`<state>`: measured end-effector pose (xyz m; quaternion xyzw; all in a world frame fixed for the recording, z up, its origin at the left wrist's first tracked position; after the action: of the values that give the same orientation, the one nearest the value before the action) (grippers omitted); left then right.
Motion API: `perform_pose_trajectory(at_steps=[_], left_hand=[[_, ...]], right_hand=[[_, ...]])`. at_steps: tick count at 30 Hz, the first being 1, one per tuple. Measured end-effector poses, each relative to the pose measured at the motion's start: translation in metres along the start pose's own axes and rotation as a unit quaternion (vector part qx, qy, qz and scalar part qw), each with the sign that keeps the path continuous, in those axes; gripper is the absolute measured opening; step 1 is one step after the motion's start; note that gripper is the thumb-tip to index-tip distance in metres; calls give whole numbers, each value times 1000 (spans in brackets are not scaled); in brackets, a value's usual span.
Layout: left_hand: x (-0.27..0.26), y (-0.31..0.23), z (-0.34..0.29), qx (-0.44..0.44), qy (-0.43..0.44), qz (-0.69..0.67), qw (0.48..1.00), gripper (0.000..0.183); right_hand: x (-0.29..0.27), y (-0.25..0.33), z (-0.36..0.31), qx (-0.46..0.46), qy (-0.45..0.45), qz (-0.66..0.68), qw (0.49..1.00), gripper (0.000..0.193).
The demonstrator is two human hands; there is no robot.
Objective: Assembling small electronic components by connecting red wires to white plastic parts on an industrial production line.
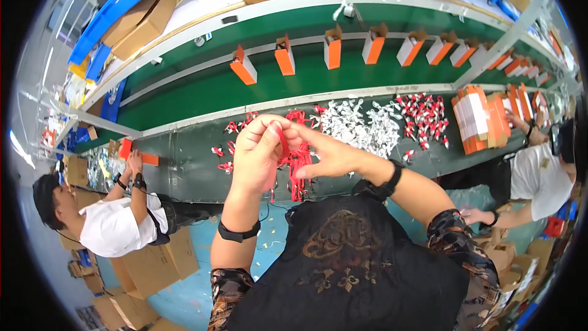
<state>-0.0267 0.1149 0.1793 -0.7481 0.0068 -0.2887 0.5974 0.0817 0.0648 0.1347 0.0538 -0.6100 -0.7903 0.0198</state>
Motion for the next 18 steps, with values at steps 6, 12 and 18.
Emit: perform_pose_trajectory(at_steps=[6, 12, 18], left_hand=[[12, 5, 2, 64, -64, -50, 995, 18], [-5, 16, 6, 39, -156, -170, 972, 20], [-57, 149, -23, -177, -86, -128, 972, 21]], right_hand=[[11, -25, -20, 58, 39, 125, 990, 44], [-23, -34, -62, 124, -29, 127, 984, 24], [-68, 42, -89, -119, -258, -145, 948, 23]])
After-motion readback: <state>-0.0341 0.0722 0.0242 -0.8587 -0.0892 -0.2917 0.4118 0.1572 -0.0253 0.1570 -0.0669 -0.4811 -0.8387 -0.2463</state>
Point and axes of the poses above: each hand's wrist, its own z-axis towards the middle knuckle, its own x-axis out of the palm, y = z × x, the point moved 7 cm from there along z, towards the middle knuckle, and after that the axes turned 13 degrees about -y, right-handed, at the moved point
